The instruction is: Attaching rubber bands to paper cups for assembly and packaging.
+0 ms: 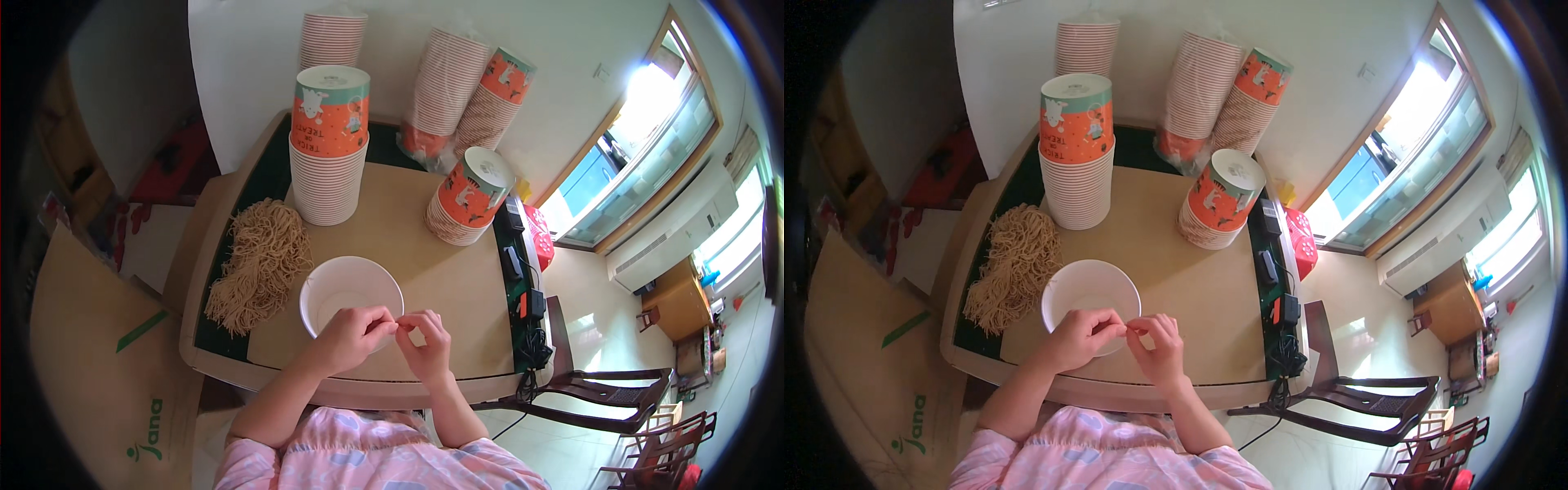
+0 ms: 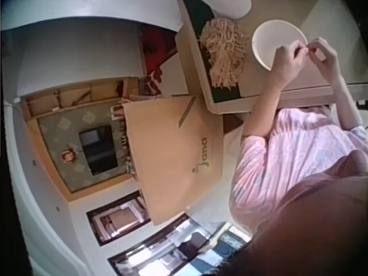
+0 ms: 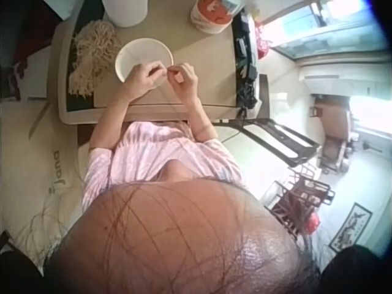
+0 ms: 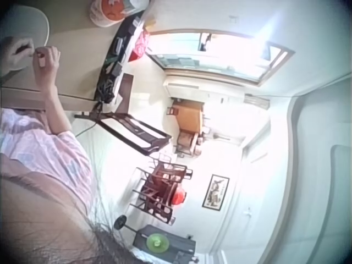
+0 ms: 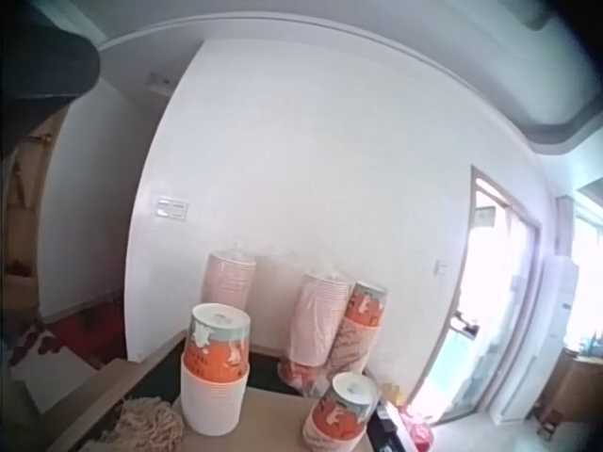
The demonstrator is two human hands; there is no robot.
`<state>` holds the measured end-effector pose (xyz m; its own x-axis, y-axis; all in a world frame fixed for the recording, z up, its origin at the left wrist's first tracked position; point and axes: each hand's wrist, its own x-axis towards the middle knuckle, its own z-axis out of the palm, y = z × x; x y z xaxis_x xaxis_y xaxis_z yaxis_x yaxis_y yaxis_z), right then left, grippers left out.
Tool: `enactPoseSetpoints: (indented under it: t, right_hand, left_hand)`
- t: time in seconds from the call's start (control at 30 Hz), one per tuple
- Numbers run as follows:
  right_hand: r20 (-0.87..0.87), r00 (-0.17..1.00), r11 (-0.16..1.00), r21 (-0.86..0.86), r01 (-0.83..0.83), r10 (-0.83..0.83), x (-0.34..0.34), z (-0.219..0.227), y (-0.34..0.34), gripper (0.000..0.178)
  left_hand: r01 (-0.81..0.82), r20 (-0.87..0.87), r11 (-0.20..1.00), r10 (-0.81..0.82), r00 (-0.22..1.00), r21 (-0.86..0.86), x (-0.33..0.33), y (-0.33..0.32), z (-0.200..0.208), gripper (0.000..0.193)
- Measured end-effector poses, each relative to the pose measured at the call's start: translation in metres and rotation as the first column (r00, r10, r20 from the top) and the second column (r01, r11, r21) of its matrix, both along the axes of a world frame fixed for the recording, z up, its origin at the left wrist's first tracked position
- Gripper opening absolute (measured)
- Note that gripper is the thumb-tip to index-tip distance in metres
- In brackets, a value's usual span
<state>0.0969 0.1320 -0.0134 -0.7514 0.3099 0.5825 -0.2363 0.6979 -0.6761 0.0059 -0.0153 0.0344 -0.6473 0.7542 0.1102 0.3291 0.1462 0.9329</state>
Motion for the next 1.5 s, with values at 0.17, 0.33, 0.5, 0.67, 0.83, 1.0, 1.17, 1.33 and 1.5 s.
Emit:
enactPoseSetpoints:
  t: [0.17,0.33,0.5,0.67,0.83,1.0,1.17,1.33,1.5]
  right_hand:
    - [-0.067,0.997,0.999,-0.021,0.033,-0.034,0.001,0.003,-0.001,0.018]
    - [-0.006,0.998,0.996,-0.07,0.055,-0.055,0.005,-0.016,0.004,0.017]
    - [0.109,0.993,0.978,-0.197,0.065,-0.044,0.009,-0.031,0.017,0.017]
    - [-0.058,0.996,0.978,-0.205,0.048,-0.061,0.006,0.003,0.007,0.022]
    - [0.011,0.991,0.981,-0.143,-0.132,0.135,-0.007,0.026,0.003,0.026]
    - [0.165,0.959,0.81,-0.579,-0.094,0.229,-0.032,0.01,0.027,0.014]
    - [0.271,0.951,0.918,-0.395,-0.034,0.152,-0.049,0.006,0.042,0.009]
    - [0.152,0.988,0.999,0.042,-0.012,0.006,-0.058,0.018,0.039,0.006]
    - [0.479,0.874,0.971,-0.237,0.036,0.084,-0.066,0.016,0.046,0.01]
  left_hand:
    - [0.017,0.08,0.993,-0.026,0.996,0.117,0.002,0.004,0.001,0.013]
    - [-0.042,0.151,0.979,0.012,0.988,0.198,-0.002,-0.005,0.015,0.013]
    - [-0.125,0.12,0.928,0.088,0.989,0.35,-0.005,-0.016,0.039,0.013]
    - [-0.07,0.093,0.982,0.054,0.994,0.176,-0.005,0.001,0.034,0.012]
    - [-0.021,0.1,0.984,0.003,0.995,0.179,-0.002,0.003,0.034,0.011]
    - [-0.155,-0.098,0.981,0.166,0.981,0.114,-0.021,-0.018,0.029,0.005]
    - [-0.204,0.098,0.976,0.197,0.976,0.07,-0.071,-0.052,-0.028,0.007]
    - [-0.246,0.612,0.969,0.2,0.765,-0.009,-0.078,-0.06,-0.051,0.01]
    - [-0.154,0.691,0.988,0.125,0.712,-0.02,-0.076,-0.053,-0.067,0.012]
